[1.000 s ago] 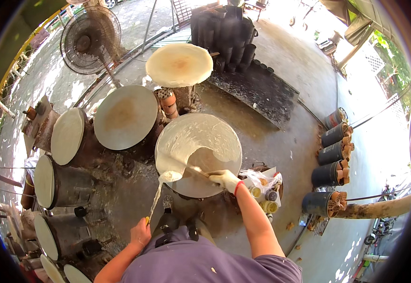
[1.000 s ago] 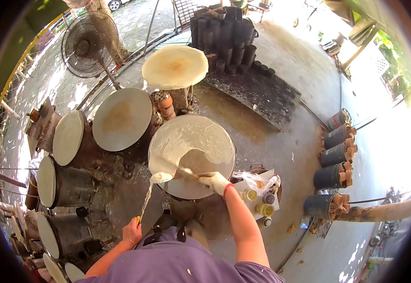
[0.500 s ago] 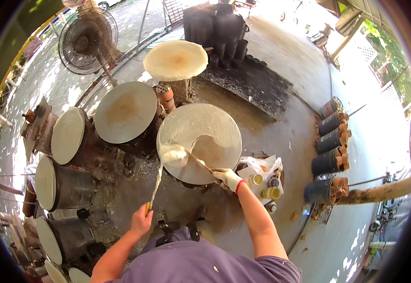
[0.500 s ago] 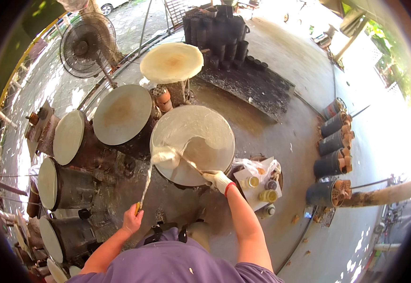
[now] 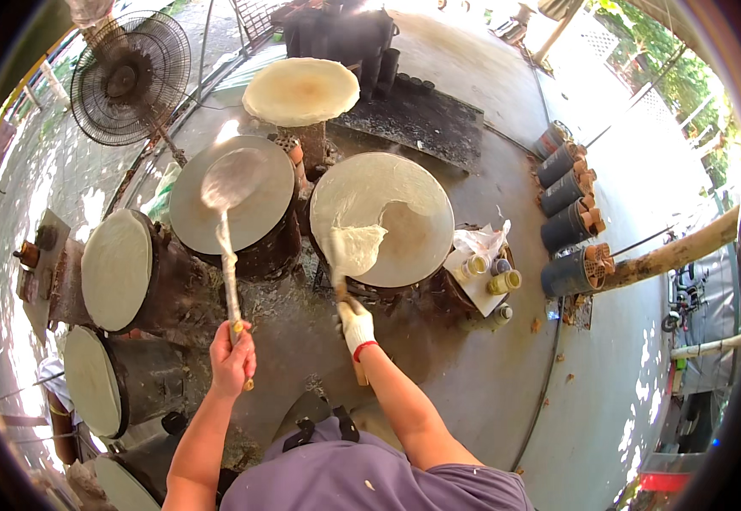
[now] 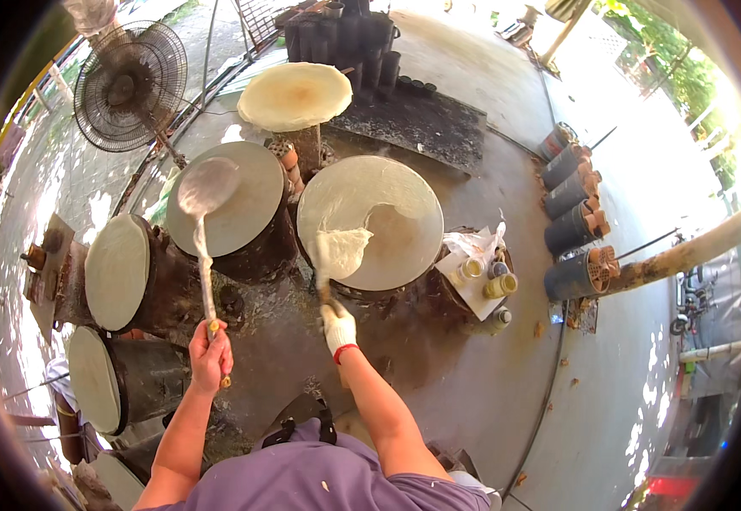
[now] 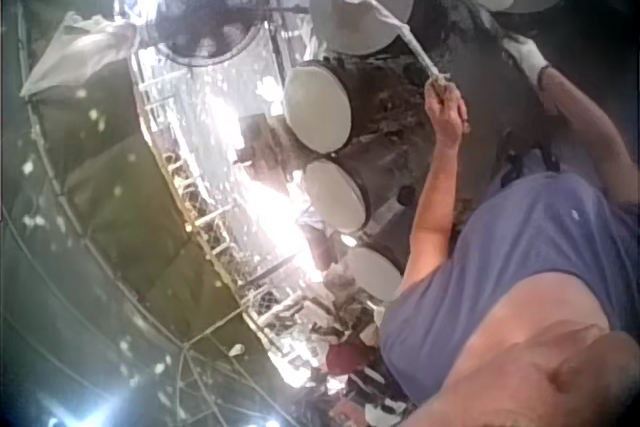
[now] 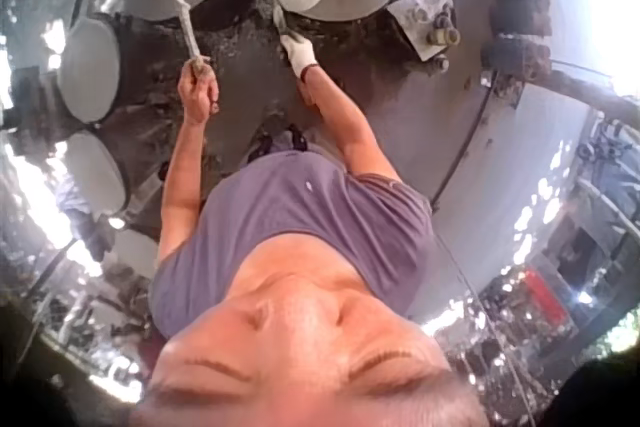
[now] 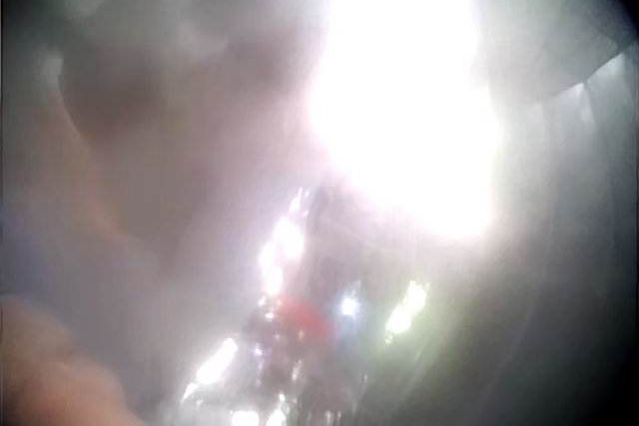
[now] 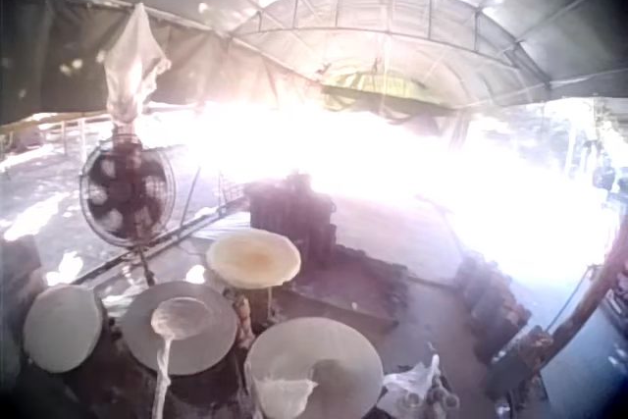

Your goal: The person scoops batter from a large metal basin and pours it onto several hot, round griddles. Using a wooden stick, they spread the batter into thin, circular crepes. The person flips the crepes to cook both sides and then removes the finished ones from the griddles.

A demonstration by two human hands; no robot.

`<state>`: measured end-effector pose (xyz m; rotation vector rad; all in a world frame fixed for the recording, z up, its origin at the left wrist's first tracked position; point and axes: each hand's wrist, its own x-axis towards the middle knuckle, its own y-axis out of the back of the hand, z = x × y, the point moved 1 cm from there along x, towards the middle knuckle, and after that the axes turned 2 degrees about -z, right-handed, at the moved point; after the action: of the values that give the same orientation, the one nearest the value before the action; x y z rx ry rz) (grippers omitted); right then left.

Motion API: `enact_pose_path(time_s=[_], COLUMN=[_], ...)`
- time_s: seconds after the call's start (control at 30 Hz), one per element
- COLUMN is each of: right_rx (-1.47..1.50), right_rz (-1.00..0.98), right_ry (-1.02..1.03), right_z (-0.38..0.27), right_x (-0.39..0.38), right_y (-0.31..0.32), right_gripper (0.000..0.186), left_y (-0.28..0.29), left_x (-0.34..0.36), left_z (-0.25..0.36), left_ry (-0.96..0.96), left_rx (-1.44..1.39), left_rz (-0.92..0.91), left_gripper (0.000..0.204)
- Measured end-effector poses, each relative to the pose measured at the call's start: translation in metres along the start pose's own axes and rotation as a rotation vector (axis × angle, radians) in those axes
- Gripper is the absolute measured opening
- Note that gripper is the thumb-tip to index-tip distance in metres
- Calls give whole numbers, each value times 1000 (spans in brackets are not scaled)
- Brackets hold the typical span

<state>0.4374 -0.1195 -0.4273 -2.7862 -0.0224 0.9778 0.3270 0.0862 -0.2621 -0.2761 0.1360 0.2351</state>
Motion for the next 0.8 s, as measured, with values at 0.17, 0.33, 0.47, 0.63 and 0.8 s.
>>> enact_pose_path(time_s=[0.17,0.33,0.47,0.63,0.8], right_rx=[93,-393,160,-225,-64], right_rz=[460,297,397,224,296], right_ry=[194,377,139,253,243], right_z=[37,52,23,81,37], right_x=[2,25,19,36,36], right_y=[-30,-21,-6,34,69], right_gripper=[25,29,18,24,24], left_y=[63,82,85,73,42], left_x=[-46,-76,-91,-97,-101], left_z=[-16,-26,-30,-34,-37], left_ry=[133,246,246,257,253], left_rx=[-99,-276,-376,-459,-548], left_rz=[79,137,83,-33,-64], left_gripper=[13,18,22,26,26])
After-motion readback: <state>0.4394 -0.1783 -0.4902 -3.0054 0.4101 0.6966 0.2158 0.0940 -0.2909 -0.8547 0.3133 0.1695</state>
